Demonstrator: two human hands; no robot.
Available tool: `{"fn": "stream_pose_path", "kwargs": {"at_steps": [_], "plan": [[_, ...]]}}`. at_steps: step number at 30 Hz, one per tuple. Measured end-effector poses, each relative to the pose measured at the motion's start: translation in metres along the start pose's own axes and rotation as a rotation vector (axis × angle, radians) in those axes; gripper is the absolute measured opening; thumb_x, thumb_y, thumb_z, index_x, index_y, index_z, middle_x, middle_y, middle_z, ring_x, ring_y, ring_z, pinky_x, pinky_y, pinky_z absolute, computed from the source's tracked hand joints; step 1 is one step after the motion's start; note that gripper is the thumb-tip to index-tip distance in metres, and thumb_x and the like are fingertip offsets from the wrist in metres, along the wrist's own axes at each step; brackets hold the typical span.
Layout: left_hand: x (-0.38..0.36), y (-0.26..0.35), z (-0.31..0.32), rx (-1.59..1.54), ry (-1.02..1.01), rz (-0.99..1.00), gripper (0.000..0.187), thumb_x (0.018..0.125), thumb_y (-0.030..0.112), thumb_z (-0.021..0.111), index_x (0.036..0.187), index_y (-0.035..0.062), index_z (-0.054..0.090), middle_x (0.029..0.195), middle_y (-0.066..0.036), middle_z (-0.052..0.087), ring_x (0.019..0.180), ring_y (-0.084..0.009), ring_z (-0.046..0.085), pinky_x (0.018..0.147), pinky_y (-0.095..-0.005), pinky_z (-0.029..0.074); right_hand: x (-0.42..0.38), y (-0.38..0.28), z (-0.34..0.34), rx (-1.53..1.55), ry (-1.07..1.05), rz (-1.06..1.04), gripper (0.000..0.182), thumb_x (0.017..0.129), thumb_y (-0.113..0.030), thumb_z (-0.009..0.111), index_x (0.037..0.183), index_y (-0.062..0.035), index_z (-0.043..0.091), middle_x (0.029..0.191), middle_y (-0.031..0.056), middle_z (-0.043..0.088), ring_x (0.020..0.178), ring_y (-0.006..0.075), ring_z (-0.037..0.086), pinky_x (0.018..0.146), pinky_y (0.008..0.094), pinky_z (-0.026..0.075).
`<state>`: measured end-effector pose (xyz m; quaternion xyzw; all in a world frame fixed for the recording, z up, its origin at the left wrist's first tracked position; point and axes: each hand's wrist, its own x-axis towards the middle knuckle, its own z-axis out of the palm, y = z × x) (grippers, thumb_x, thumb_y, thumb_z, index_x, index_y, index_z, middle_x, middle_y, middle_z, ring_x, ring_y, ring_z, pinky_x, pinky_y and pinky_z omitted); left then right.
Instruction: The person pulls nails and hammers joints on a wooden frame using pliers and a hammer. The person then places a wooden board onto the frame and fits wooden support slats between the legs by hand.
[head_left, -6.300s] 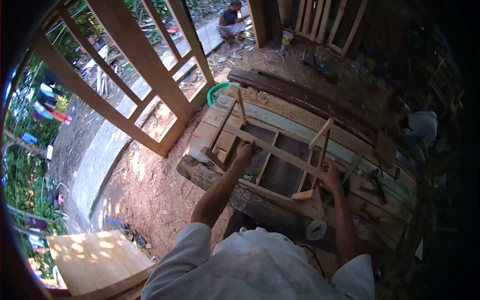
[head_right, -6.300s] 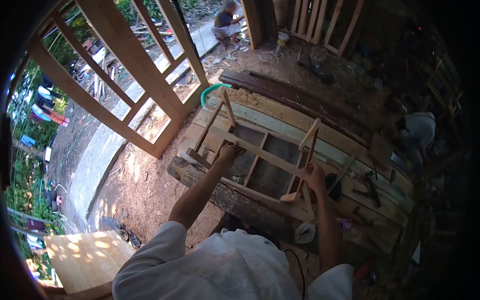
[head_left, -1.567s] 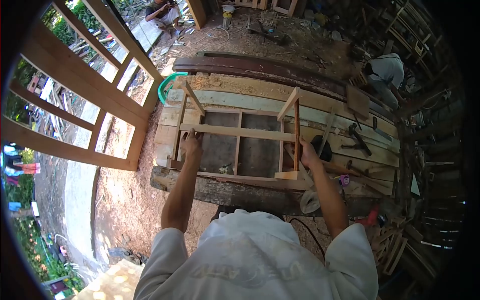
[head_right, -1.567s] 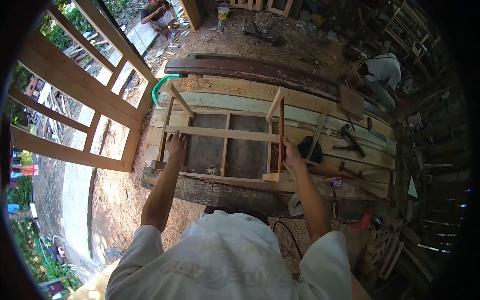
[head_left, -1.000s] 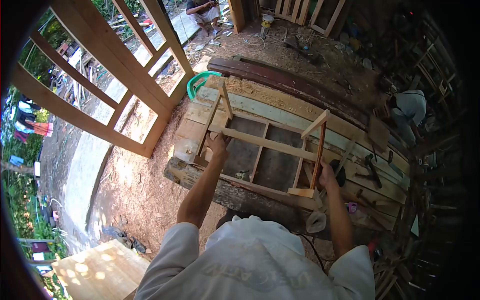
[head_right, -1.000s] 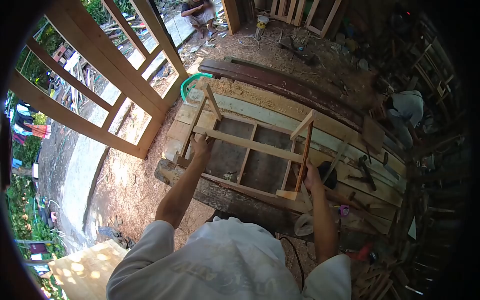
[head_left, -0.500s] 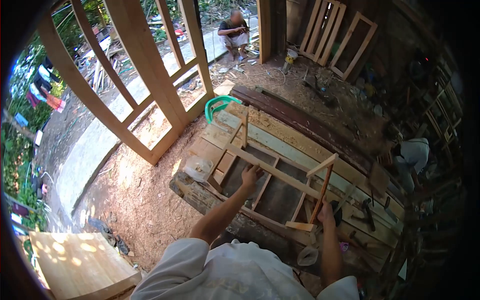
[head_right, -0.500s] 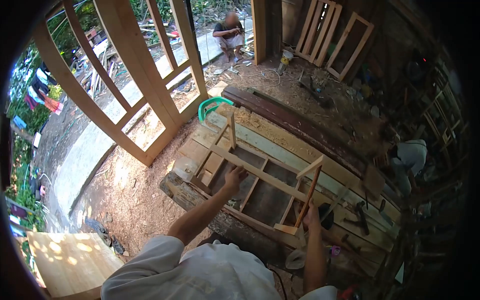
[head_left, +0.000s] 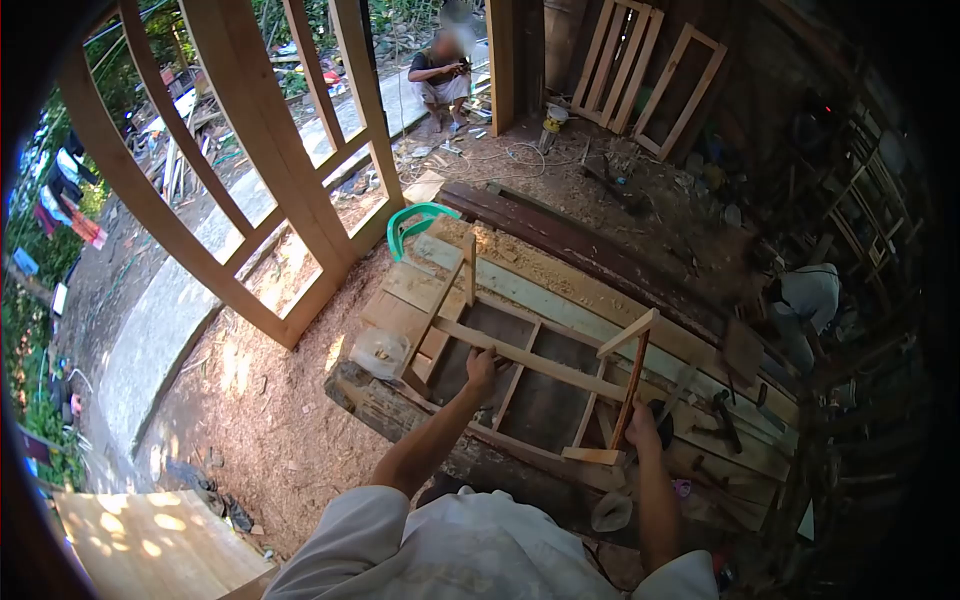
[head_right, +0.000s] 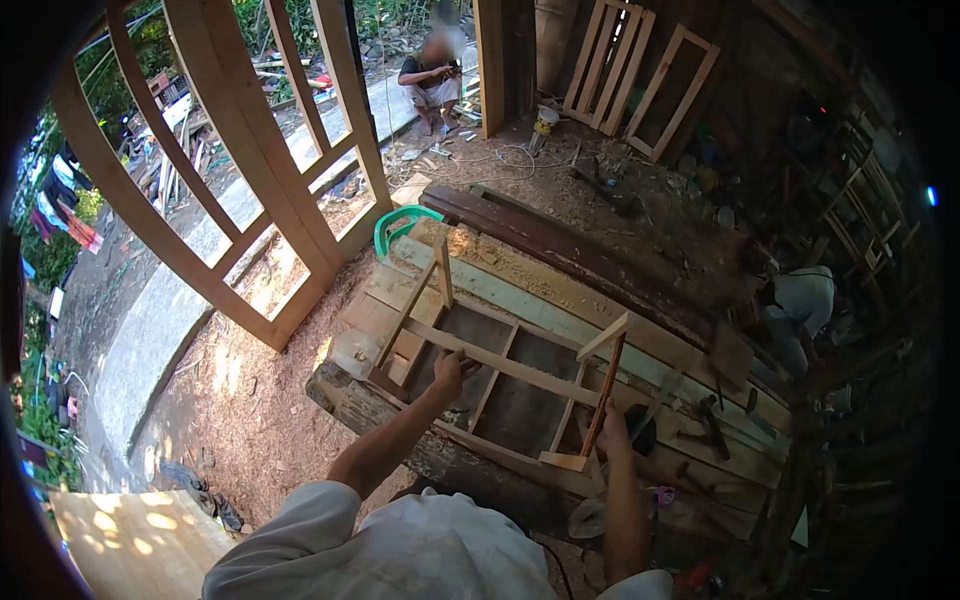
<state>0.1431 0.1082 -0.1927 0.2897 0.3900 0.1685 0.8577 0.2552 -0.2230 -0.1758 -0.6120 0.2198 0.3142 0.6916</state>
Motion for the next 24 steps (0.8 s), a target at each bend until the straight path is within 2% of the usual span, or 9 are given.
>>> {"fn": "stream_pose_path", "kwargs": {"at_steps": [4,6,16,18,24], "plan": [[0.007,-0.005,0.000,0.012,0.040,0.014,0.032,0.094,0.011,0.045,0.121,-0.0038,0.037,0.114,-0.020,0.048,0.103,-0.0351,0.057,0.088,-0.0435,0.053,-0.014,-0.005,0.014,0.010,0.044,0.012,0.038,0.099,-0.037,0.036,0.094,-0.0042,0.055,0.077,0.0066,0.056,0.070,0.0197,0.056,0.066,0.0350,0.045],[0.016,-0.008,-0.003,-0.043,0.003,0.015,0.029,0.093,0.007,0.044,0.120,-0.0008,0.036,0.113,-0.015,0.046,0.097,-0.0334,0.060,0.083,-0.0450,0.055,-0.009,-0.002,0.005,0.004,-0.038,-0.042,0.037,0.099,-0.035,0.036,0.097,-0.0033,0.055,0.080,0.0072,0.057,0.072,0.0203,0.057,0.068,0.0354,0.045],[0.029,-0.015,-0.013,-0.014,-0.003,0.001,0.031,0.093,0.009,0.046,0.122,0.0015,0.037,0.113,-0.013,0.046,0.098,-0.0314,0.059,0.081,-0.0404,0.057,0.008,0.006,-0.011,0.069,-0.074,-0.034,0.037,0.098,-0.036,0.041,0.104,-0.0024,0.055,0.086,0.0073,0.059,0.075,0.0206,0.057,0.070,0.0353,0.046],[0.029,-0.014,-0.012,-0.035,0.001,0.013,0.030,0.094,0.010,0.046,0.121,0.0025,0.037,0.112,-0.013,0.048,0.099,-0.0315,0.059,0.081,-0.0407,0.057,0.010,0.007,-0.014,0.065,-0.160,-0.053,0.039,0.097,-0.039,0.041,0.106,-0.0042,0.056,0.090,0.0063,0.056,0.078,0.0203,0.053,0.074,0.0351,0.044],[0.024,-0.009,-0.015,-0.026,-0.026,0.018,0.030,0.094,0.011,0.046,0.121,0.0032,0.037,0.115,-0.015,0.048,0.100,-0.0328,0.059,0.082,-0.0420,0.056,0.017,0.008,-0.020,0.010,-0.188,-0.062,0.037,0.097,-0.038,0.042,0.105,-0.0046,0.055,0.086,0.0063,0.059,0.078,0.0200,0.058,0.072,0.0355,0.045]]}}
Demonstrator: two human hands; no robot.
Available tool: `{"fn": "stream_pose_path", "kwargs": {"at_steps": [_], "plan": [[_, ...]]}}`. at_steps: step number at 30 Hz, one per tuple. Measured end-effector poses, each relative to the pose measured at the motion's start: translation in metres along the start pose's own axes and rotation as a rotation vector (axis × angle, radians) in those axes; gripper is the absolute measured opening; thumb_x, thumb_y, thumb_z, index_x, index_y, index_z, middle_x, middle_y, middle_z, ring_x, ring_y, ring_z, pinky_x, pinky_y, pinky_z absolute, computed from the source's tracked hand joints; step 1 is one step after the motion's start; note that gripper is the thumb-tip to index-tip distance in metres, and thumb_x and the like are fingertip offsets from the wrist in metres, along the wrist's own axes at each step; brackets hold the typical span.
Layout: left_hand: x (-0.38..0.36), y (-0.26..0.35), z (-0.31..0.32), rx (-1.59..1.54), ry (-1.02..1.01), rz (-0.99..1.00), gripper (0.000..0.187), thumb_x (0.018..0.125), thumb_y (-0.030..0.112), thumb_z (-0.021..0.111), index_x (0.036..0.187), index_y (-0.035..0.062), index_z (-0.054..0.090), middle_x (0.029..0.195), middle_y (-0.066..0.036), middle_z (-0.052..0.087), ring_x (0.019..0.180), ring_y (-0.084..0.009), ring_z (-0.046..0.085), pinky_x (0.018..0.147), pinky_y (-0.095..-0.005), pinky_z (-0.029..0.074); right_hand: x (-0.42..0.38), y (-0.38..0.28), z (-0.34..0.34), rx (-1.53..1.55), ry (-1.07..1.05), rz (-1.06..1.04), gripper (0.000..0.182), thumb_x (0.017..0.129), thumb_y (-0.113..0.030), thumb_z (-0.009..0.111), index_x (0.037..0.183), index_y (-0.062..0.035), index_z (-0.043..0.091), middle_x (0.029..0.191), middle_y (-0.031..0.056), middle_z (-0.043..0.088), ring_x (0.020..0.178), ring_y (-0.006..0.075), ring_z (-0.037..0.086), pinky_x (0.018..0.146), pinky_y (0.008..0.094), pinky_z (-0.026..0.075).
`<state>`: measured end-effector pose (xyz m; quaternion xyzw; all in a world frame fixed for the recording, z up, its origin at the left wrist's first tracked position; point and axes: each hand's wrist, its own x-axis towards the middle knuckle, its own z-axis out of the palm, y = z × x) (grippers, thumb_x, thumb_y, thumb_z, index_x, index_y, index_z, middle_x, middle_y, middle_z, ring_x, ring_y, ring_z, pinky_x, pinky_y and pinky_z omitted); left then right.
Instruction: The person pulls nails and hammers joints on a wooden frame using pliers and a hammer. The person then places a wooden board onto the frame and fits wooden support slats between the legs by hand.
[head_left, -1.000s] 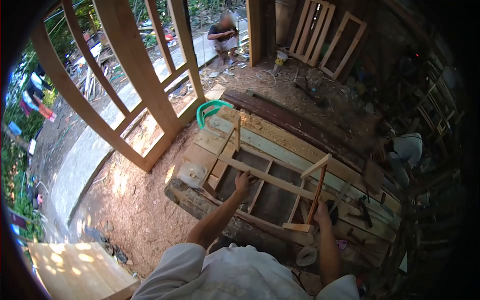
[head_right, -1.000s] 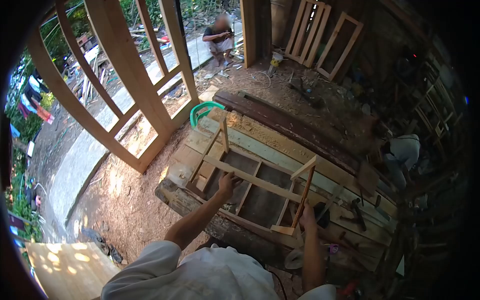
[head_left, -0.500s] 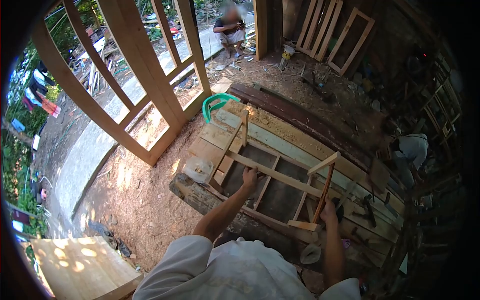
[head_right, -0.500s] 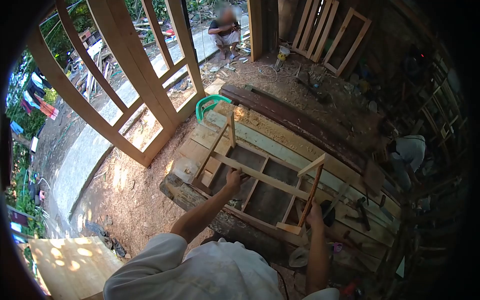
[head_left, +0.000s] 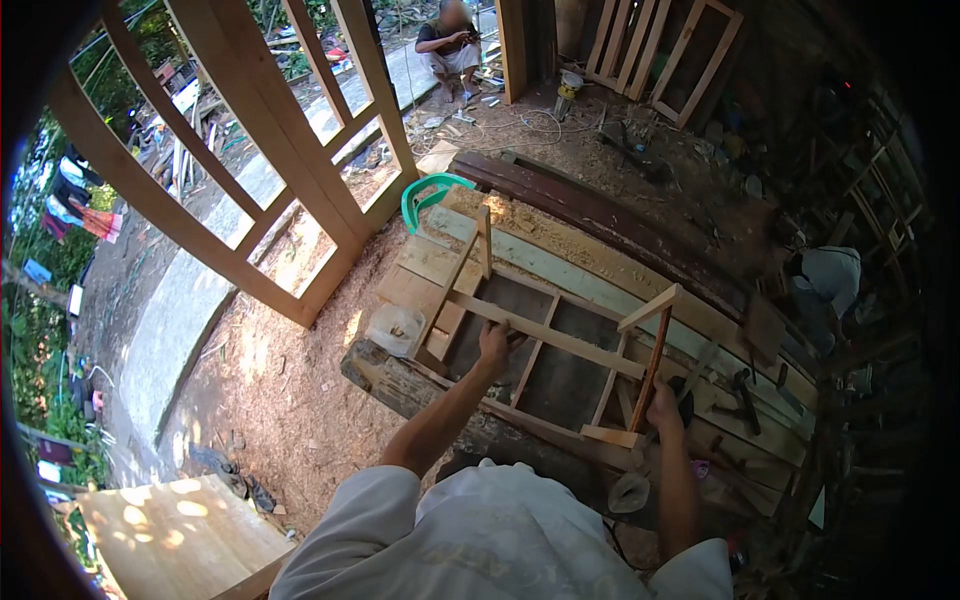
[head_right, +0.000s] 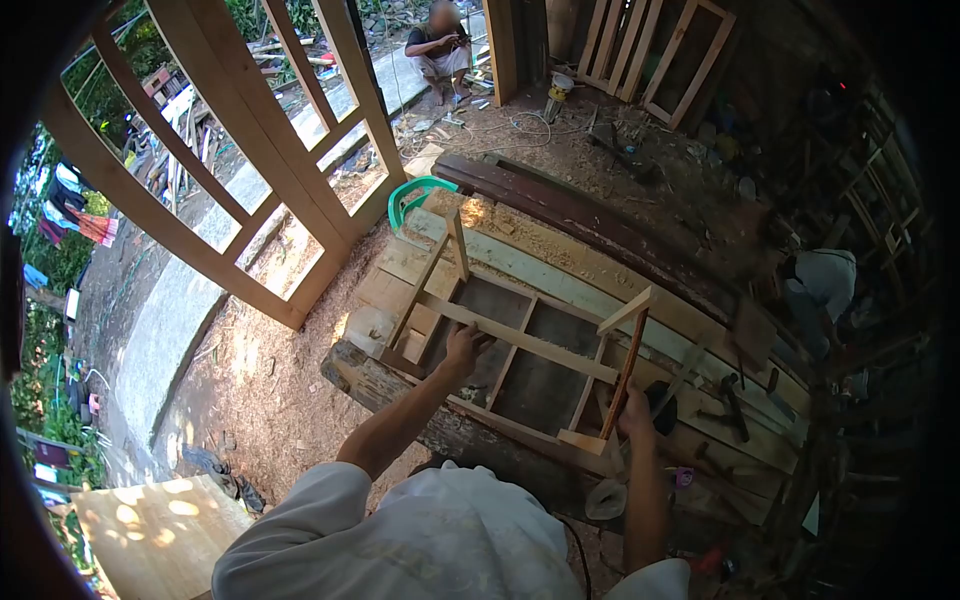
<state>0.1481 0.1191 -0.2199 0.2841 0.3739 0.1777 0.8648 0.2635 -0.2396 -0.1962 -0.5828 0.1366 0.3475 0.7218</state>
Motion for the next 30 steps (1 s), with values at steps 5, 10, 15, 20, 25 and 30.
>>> {"fn": "stream_pose_path", "kwargs": {"at_steps": [5,10,15,20,25,30], "plan": [[-0.003,0.000,-0.001,-0.006,-0.003,-0.007,0.030,0.093,0.010,0.046,0.122,0.0038,0.037,0.116,-0.016,0.048,0.100,-0.0335,0.059,0.082,-0.0418,0.056,0.004,0.004,-0.005,-0.009,-0.025,-0.012,0.037,0.097,-0.039,0.042,0.106,-0.0058,0.055,0.087,0.0059,0.059,0.080,0.0201,0.058,0.073,0.0365,0.046],[-0.007,0.001,-0.001,-0.006,-0.006,-0.015,0.033,0.093,0.010,0.046,0.124,0.0034,0.036,0.116,-0.016,0.048,0.100,-0.0337,0.059,0.082,-0.0416,0.056,-0.002,0.000,0.001,-0.019,-0.021,-0.027,0.038,0.097,-0.041,0.041,0.106,-0.0068,0.054,0.089,0.0057,0.058,0.081,0.0201,0.057,0.074,0.0375,0.045],[-0.008,-0.001,-0.004,0.025,-0.004,0.020,0.036,0.094,0.012,0.047,0.127,0.0029,0.035,0.114,-0.015,0.049,0.098,-0.0318,0.060,0.081,-0.0403,0.057,0.000,0.003,0.002,-0.023,-0.013,-0.019,0.039,0.097,-0.041,0.040,0.106,-0.0063,0.054,0.091,0.0060,0.057,0.083,0.0205,0.057,0.074,0.0369,0.045],[-0.012,0.001,-0.001,0.030,0.012,0.005,0.036,0.094,0.011,0.046,0.127,0.0031,0.034,0.114,-0.016,0.049,0.099,-0.0311,0.059,0.082,-0.0411,0.055,0.001,0.004,0.002,0.019,-0.011,-0.019,0.039,0.098,-0.041,0.038,0.106,-0.0058,0.053,0.090,0.0064,0.057,0.082,0.0211,0.056,0.075,0.0366,0.045],[-0.009,0.001,-0.002,0.039,-0.004,0.001,0.036,0.095,0.010,0.045,0.128,0.0040,0.033,0.113,-0.016,0.050,0.100,-0.0314,0.058,0.085,-0.0418,0.054,0.006,0.007,-0.003,0.025,-0.005,0.007,0.037,0.097,-0.039,0.039,0.110,-0.0088,0.056,0.092,0.0064,0.060,0.080,0.0215,0.059,0.074,0.0377,0.046],[-0.008,-0.004,-0.003,0.058,-0.078,0.066,0.031,0.096,0.013,0.045,0.123,0.0019,0.034,0.115,-0.015,0.047,0.103,-0.0325,0.056,0.090,-0.0451,0.051,-0.010,0.000,0.013,0.004,0.007,-0.033,0.035,0.097,-0.039,0.039,0.107,-0.0086,0.055,0.090,0.0060,0.060,0.078,0.0207,0.059,0.070,0.0372,0.048]]}}
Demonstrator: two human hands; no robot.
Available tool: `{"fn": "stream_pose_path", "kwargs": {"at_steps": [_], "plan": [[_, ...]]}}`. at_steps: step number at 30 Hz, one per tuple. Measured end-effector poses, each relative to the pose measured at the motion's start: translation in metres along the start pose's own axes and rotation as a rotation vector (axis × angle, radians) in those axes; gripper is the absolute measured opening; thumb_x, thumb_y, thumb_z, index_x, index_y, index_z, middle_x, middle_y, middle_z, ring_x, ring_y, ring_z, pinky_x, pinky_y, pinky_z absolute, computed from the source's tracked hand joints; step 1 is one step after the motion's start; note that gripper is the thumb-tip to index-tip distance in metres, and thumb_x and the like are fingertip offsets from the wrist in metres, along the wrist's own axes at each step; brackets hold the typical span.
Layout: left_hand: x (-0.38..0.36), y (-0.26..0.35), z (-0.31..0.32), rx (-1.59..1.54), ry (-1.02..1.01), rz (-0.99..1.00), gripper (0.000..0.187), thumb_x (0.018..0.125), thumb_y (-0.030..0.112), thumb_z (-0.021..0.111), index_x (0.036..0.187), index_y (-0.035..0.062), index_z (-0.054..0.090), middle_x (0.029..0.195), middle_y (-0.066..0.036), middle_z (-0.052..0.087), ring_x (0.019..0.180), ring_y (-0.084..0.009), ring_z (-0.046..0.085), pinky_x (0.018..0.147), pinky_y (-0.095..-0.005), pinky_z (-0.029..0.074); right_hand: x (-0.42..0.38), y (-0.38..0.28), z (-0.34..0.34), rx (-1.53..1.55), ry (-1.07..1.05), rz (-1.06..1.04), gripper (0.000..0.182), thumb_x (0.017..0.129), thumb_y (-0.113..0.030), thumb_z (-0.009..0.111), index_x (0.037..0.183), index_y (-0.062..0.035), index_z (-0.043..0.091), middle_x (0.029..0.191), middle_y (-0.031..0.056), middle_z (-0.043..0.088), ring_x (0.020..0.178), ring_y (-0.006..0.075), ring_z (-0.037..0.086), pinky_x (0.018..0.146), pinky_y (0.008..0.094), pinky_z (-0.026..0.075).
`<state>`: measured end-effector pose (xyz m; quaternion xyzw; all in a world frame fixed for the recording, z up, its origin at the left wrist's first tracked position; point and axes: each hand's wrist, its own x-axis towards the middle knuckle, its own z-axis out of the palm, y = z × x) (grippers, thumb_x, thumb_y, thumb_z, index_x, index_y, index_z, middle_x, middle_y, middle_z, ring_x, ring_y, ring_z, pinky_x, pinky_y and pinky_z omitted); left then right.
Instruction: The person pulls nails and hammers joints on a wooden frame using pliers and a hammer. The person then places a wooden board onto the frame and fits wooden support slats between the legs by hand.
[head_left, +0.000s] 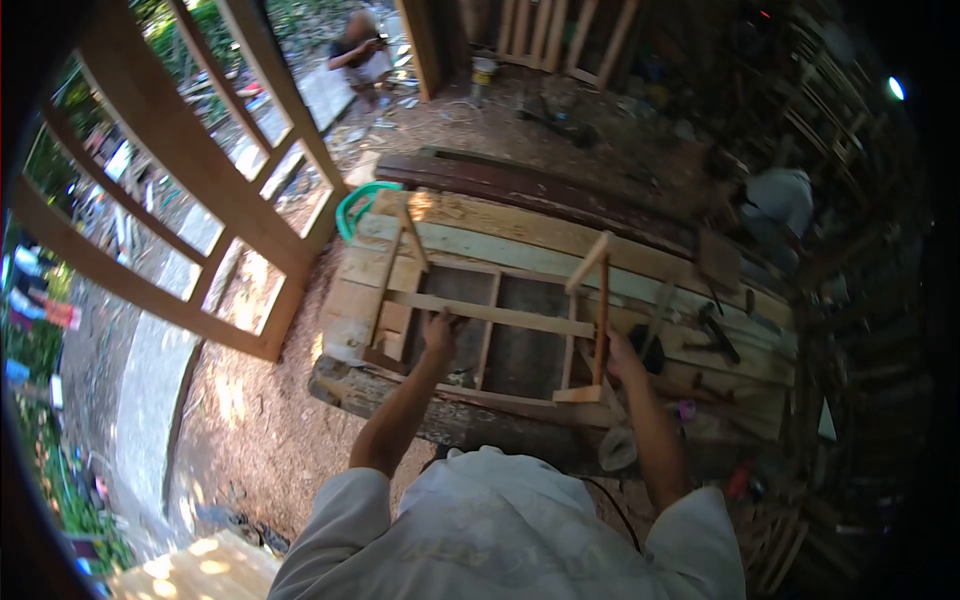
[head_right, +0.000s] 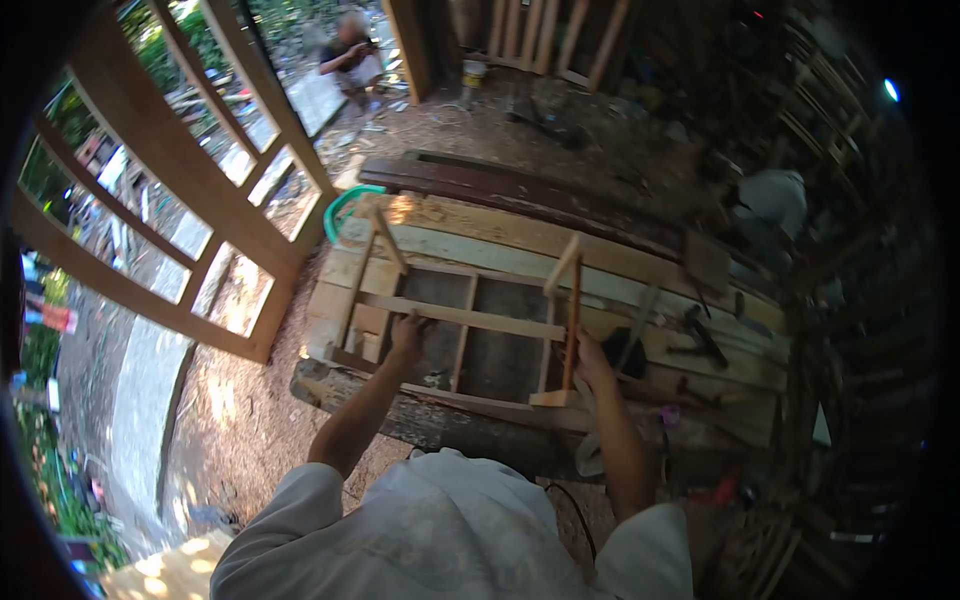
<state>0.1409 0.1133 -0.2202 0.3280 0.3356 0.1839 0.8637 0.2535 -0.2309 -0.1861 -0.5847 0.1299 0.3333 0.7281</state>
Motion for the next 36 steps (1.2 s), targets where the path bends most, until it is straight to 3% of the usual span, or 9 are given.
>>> {"fn": "stream_pose_path", "kwargs": {"at_steps": [2,11,18,20,22,31,36], "plan": [[-0.004,0.005,0.005,-0.001,0.014,-0.028,0.032,0.096,0.011,0.042,0.124,0.0006,0.031,0.120,-0.016,0.043,0.105,-0.0334,0.055,0.091,-0.0459,0.051,-0.003,-0.003,0.000,0.010,0.060,-0.008,0.036,0.098,-0.039,0.039,0.107,-0.0081,0.055,0.090,0.0059,0.060,0.078,0.0206,0.059,0.069,0.0367,0.049],[-0.006,0.007,0.010,-0.018,0.076,-0.015,0.034,0.095,0.006,0.042,0.126,0.0014,0.029,0.119,-0.017,0.043,0.105,-0.0346,0.054,0.091,-0.0473,0.051,0.005,0.002,-0.006,0.011,-0.052,0.003,0.035,0.098,-0.037,0.039,0.105,-0.0070,0.055,0.084,0.0057,0.059,0.073,0.0177,0.057,0.067,0.0346,0.047],[0.001,-0.001,0.007,-0.064,0.074,-0.013,0.028,0.094,0.006,0.042,0.121,0.0013,0.034,0.116,-0.016,0.045,0.104,-0.0349,0.055,0.090,-0.0470,0.052,0.001,-0.001,0.000,0.122,-0.001,0.050,0.034,0.097,-0.037,0.041,0.103,-0.0067,0.055,0.082,0.0052,0.058,0.072,0.0177,0.056,0.067,0.0347,0.045],[0.003,-0.001,0.003,-0.076,0.070,-0.005,0.028,0.094,0.006,0.042,0.120,0.0013,0.034,0.115,-0.016,0.045,0.104,-0.0350,0.055,0.090,-0.0469,0.052,-0.005,-0.004,0.008,0.074,0.081,0.046,0.036,0.099,-0.036,0.037,0.109,-0.0068,0.055,0.079,0.0044,0.055,0.069,0.0167,0.054,0.066,0.0331,0.047],[0.009,-0.005,-0.001,-0.124,0.068,-0.032,0.038,0.094,0.008,0.046,0.129,0.0085,0.030,0.116,-0.018,0.047,0.098,-0.0381,0.059,0.081,-0.0456,0.057,-0.009,-0.006,0.010,0.078,0.069,0.042,0.035,0.099,-0.036,0.037,0.109,-0.0069,0.055,0.079,0.0044,0.055,0.070,0.0169,0.055,0.067,0.0333,0.047],[0.008,0.000,-0.007,-0.097,0.108,-0.022,0.034,0.094,0.008,0.046,0.125,0.0054,0.032,0.115,-0.017,0.048,0.099,-0.0374,0.059,0.082,-0.0455,0.057,-0.004,-0.004,0.003,0.105,-0.005,0.041,0.033,0.099,-0.035,0.037,0.102,-0.0063,0.053,0.080,0.0065,0.056,0.070,0.0186,0.054,0.067,0.0346,0.046],[0.005,0.016,-0.014,-0.101,0.112,-0.009,0.031,0.093,0.004,0.042,0.123,0.0033,0.032,0.113,-0.015,0.045,0.101,-0.0350,0.056,0.088,-0.0464,0.053,-0.001,-0.003,-0.001,0.044,-0.013,0.038,0.032,0.099,-0.034,0.036,0.098,-0.0067,0.053,0.078,0.0064,0.057,0.070,0.0198,0.055,0.065,0.0361,0.045]]}}
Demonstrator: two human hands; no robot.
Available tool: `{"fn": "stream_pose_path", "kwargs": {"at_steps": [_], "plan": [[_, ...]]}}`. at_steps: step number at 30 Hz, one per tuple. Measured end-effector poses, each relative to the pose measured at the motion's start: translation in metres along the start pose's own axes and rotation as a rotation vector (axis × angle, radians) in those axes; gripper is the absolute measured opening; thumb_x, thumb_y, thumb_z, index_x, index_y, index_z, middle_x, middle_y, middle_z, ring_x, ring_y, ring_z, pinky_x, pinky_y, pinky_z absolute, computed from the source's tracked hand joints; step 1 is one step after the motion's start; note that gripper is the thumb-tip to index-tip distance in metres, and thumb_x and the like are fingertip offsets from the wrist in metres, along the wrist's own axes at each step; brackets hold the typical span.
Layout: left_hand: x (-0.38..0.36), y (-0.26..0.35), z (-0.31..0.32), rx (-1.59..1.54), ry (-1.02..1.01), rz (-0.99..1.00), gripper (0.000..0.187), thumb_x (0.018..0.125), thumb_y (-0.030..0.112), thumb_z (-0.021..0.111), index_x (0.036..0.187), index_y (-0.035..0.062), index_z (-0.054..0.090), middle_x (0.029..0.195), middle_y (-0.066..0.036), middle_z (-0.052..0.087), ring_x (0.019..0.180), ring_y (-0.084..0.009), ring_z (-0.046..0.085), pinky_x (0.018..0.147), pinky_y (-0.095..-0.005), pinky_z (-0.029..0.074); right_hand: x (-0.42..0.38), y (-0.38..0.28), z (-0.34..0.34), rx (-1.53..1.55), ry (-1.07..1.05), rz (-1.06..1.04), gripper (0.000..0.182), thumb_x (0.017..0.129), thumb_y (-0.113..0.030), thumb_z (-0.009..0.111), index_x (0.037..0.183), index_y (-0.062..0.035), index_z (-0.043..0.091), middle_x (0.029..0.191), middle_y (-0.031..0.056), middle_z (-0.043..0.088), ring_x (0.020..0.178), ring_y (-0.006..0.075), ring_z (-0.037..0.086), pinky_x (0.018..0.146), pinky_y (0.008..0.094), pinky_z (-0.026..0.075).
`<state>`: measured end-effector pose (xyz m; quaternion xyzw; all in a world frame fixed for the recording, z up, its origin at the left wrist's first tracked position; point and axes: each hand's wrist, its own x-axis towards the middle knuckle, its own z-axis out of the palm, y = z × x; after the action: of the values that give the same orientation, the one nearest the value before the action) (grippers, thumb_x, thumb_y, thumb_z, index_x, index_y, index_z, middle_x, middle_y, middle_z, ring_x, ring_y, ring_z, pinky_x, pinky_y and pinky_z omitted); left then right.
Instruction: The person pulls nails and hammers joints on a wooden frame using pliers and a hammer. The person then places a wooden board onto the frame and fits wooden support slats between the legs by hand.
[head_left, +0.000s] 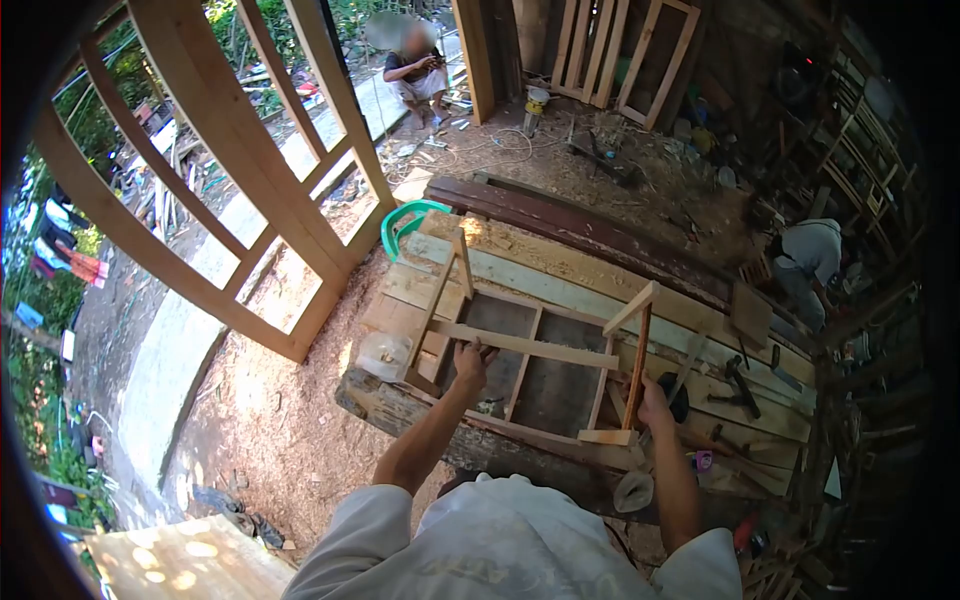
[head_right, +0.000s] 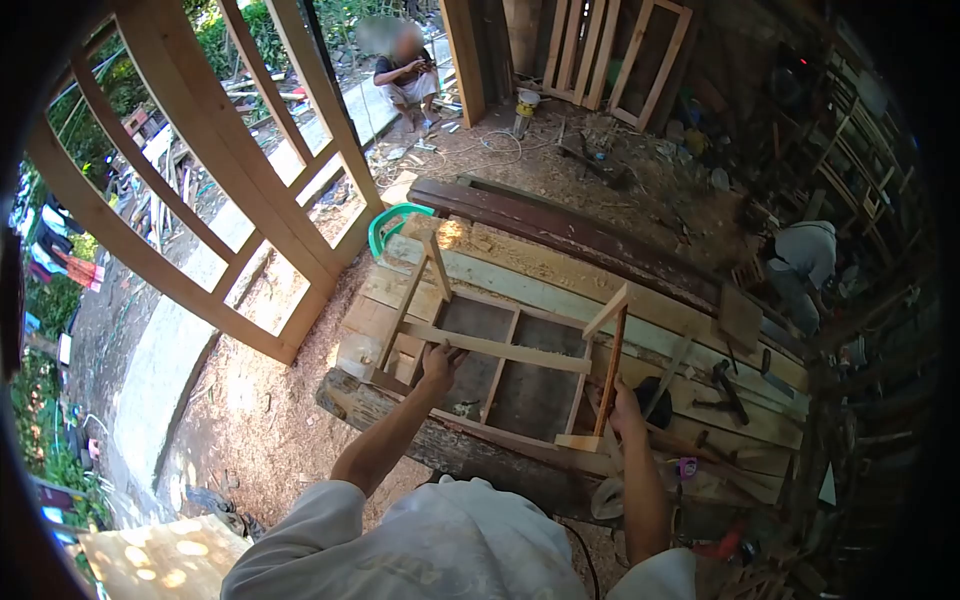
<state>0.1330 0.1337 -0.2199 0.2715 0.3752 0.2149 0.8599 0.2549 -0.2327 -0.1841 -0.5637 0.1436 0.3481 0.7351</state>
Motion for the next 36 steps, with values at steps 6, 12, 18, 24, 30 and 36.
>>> {"fn": "stream_pose_path", "kwargs": {"at_steps": [6,12,18,24,30,36], "plan": [[0.004,-0.004,-0.004,-0.021,0.009,-0.013,0.045,0.094,0.008,0.045,0.134,0.0075,0.025,0.121,-0.018,0.047,0.102,-0.0356,0.058,0.080,-0.0417,0.057,0.000,0.001,-0.001,-0.042,0.076,0.004,0.033,0.099,-0.035,0.037,0.109,-0.0072,0.052,0.077,0.0060,0.057,0.070,0.0193,0.055,0.064,0.0347,0.046],[-0.004,-0.011,0.003,-0.011,-0.014,-0.028,0.038,0.094,0.008,0.045,0.129,0.0082,0.029,0.117,-0.017,0.047,0.098,-0.0341,0.059,0.081,-0.0421,0.057,-0.003,0.002,0.006,0.005,0.081,-0.002,0.034,0.099,-0.036,0.037,0.107,-0.0073,0.053,0.077,0.0062,0.058,0.069,0.0192,0.056,0.063,0.0346,0.046],[-0.023,-0.022,0.020,0.037,-0.034,-0.018,0.035,0.094,0.008,0.043,0.128,0.0063,0.031,0.117,-0.015,0.046,0.102,-0.0332,0.057,0.083,-0.0429,0.055,0.001,0.003,0.003,-0.045,0.082,0.005,0.038,0.097,-0.040,0.042,0.090,-0.0051,0.055,0.075,0.0064,0.056,0.067,0.0190,0.055,0.064,0.0352,0.046],[-0.004,-0.037,0.004,0.058,-0.119,0.009,0.032,0.092,0.010,0.049,0.121,0.0064,0.036,0.114,-0.013,0.048,0.094,-0.0296,0.060,0.079,-0.0421,0.057,0.005,0.009,-0.004,0.015,0.114,-0.013,0.035,0.095,-0.040,0.045,0.097,-0.0076,0.057,0.076,0.0035,0.055,0.066,0.0166,0.052,0.062,0.0317,0.044],[-0.009,-0.027,0.011,0.041,0.021,-0.008,0.027,0.092,0.008,0.048,0.117,0.0045,0.038,0.110,-0.015,0.048,0.094,-0.0312,0.060,0.077,-0.0418,0.057,-0.019,-0.014,0.019,-0.205,0.235,-0.026,0.035,0.096,-0.037,0.045,0.107,-0.0069,0.057,0.091,0.0054,0.057,0.080,0.0188,0.054,0.072,0.0330,0.045],[-0.031,-0.020,0.026,0.142,-0.003,0.104,0.028,0.092,0.006,0.047,0.118,0.0039,0.038,0.110,-0.014,0.049,0.096,-0.0297,0.059,0.081,-0.0420,0.057,0.006,-0.007,-0.004,-0.340,0.131,-0.057,0.029,0.096,-0.031,0.046,0.113,-0.0093,0.055,0.097,0.0039,0.059,0.085,0.0166,0.056,0.073,0.0327,0.046]]}}
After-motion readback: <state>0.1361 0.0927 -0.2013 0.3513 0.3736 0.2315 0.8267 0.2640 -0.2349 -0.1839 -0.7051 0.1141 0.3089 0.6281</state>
